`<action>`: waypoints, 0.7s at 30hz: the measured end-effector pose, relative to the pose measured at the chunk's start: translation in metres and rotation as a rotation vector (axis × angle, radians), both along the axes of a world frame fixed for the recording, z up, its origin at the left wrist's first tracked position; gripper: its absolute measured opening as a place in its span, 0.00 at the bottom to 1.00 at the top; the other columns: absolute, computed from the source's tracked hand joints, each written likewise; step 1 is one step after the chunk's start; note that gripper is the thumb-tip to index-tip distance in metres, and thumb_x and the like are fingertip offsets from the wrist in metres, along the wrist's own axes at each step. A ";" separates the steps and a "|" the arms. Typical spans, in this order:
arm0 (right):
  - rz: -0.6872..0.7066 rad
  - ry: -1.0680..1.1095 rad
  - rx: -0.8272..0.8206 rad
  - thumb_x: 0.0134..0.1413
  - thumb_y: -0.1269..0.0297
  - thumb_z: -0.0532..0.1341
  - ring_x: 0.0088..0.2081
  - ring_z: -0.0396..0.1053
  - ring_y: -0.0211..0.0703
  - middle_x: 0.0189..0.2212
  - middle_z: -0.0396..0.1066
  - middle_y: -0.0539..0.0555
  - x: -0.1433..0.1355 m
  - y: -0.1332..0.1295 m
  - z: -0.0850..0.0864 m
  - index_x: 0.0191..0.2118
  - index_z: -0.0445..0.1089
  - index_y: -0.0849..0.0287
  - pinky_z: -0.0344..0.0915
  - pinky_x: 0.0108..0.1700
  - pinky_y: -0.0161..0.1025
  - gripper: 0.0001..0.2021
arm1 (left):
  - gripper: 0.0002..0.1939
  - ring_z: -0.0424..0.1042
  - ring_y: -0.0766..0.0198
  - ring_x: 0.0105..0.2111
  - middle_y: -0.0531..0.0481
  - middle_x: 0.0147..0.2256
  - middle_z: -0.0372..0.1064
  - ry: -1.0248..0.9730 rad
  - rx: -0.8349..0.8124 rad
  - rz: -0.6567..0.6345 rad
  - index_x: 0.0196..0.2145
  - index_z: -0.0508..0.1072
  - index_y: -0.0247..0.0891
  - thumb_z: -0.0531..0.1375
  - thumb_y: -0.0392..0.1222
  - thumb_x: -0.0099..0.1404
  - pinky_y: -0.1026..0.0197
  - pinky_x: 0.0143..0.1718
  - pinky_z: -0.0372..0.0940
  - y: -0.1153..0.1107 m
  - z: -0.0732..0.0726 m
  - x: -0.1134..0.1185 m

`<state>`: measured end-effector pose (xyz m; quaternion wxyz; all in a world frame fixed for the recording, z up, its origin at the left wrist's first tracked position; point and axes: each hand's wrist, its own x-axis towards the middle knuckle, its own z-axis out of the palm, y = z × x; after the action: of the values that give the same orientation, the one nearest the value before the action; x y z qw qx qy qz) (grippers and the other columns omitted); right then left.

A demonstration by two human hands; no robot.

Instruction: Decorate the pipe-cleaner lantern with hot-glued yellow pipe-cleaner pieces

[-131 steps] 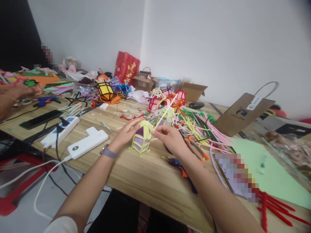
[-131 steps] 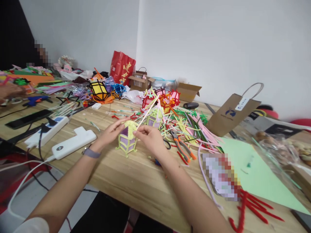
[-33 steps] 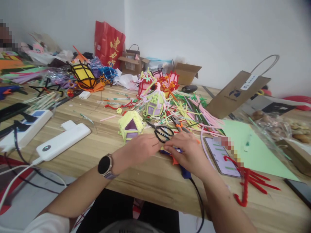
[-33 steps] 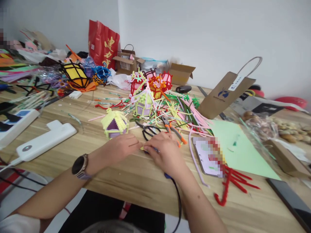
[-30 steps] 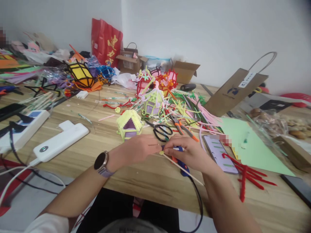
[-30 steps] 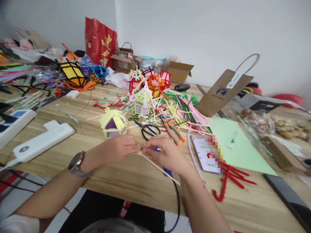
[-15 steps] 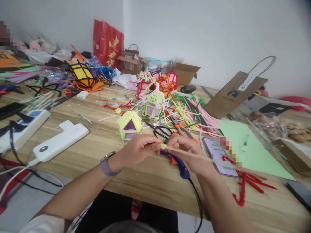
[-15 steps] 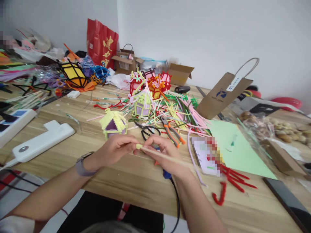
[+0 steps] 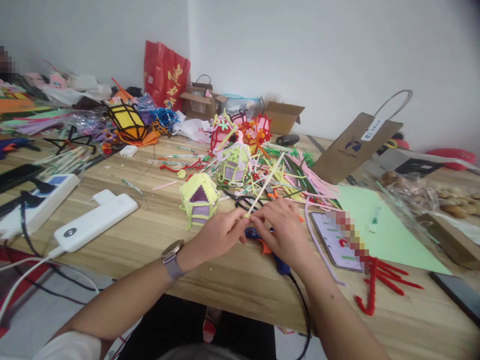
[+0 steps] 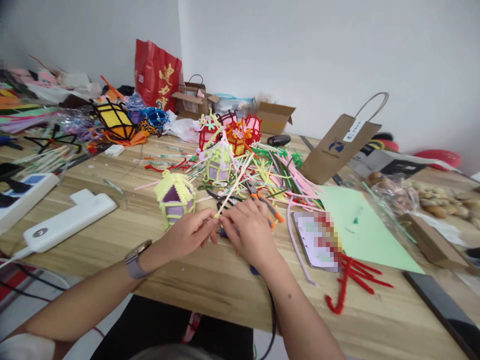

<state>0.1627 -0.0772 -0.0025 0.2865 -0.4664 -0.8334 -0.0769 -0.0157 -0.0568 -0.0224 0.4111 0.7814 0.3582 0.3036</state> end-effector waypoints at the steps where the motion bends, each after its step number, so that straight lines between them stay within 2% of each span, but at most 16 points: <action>1: -0.020 -0.017 0.026 0.62 0.65 0.55 0.33 0.62 0.44 0.26 0.69 0.51 -0.001 0.000 0.000 0.29 0.69 0.57 0.50 0.40 0.43 0.11 | 0.15 0.66 0.69 0.19 0.54 0.22 0.72 0.004 0.022 0.018 0.30 0.63 0.39 0.47 0.48 0.71 0.67 0.23 0.57 -0.001 0.001 0.001; 4: -0.078 -0.049 0.130 0.62 0.64 0.55 0.32 0.61 0.45 0.24 0.68 0.52 -0.003 0.000 0.001 0.27 0.67 0.58 0.49 0.41 0.44 0.12 | 0.16 0.65 0.69 0.19 0.55 0.20 0.70 -0.060 0.018 0.036 0.27 0.61 0.39 0.47 0.48 0.70 0.67 0.23 0.56 -0.003 0.003 0.002; 7: -0.074 -0.029 0.183 0.62 0.64 0.54 0.33 0.61 0.45 0.25 0.68 0.52 -0.004 0.000 0.000 0.27 0.67 0.57 0.49 0.41 0.44 0.13 | 0.16 0.62 0.70 0.18 0.56 0.20 0.69 -0.147 -0.052 0.026 0.28 0.61 0.39 0.46 0.49 0.71 0.67 0.22 0.55 -0.003 0.003 0.004; 11: -0.022 0.060 0.132 0.62 0.65 0.55 0.32 0.61 0.43 0.24 0.67 0.50 -0.003 0.002 -0.002 0.27 0.66 0.57 0.49 0.40 0.42 0.11 | 0.18 0.62 0.69 0.19 0.55 0.22 0.68 -0.132 -0.031 0.013 0.30 0.63 0.39 0.45 0.50 0.71 0.66 0.24 0.57 0.000 0.003 0.003; 14: -0.027 0.075 0.094 0.60 0.66 0.56 0.31 0.61 0.42 0.23 0.66 0.49 -0.002 0.002 -0.003 0.26 0.66 0.57 0.49 0.39 0.42 0.11 | 0.15 0.63 0.68 0.19 0.55 0.24 0.70 -0.077 -0.006 0.012 0.35 0.63 0.39 0.47 0.52 0.70 0.65 0.24 0.57 0.002 0.005 0.002; 16: -0.013 0.063 0.059 0.60 0.66 0.56 0.32 0.61 0.43 0.23 0.67 0.49 -0.001 0.002 -0.001 0.26 0.66 0.57 0.49 0.40 0.42 0.11 | 0.13 0.64 0.67 0.20 0.56 0.25 0.71 -0.014 0.078 0.048 0.38 0.63 0.39 0.49 0.51 0.70 0.65 0.24 0.56 0.002 0.005 0.001; 19: 0.029 0.041 0.001 0.59 0.67 0.57 0.33 0.62 0.43 0.25 0.68 0.50 0.002 0.000 0.003 0.27 0.67 0.57 0.49 0.40 0.41 0.09 | 0.13 0.67 0.64 0.27 0.53 0.26 0.69 0.132 0.348 0.133 0.33 0.66 0.38 0.50 0.47 0.70 0.63 0.28 0.55 0.003 0.003 0.001; 21: 0.051 0.025 -0.015 0.59 0.68 0.57 0.34 0.62 0.43 0.26 0.70 0.50 0.003 -0.001 0.004 0.28 0.67 0.57 0.49 0.40 0.41 0.09 | 0.14 0.67 0.63 0.30 0.51 0.29 0.70 0.191 0.467 0.149 0.30 0.68 0.38 0.50 0.45 0.70 0.62 0.31 0.55 0.003 0.003 0.001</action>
<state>0.1656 -0.0780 0.0017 0.2951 -0.4478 -0.8421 -0.0576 -0.0146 -0.0536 -0.0197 0.1604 0.8515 0.3722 0.3326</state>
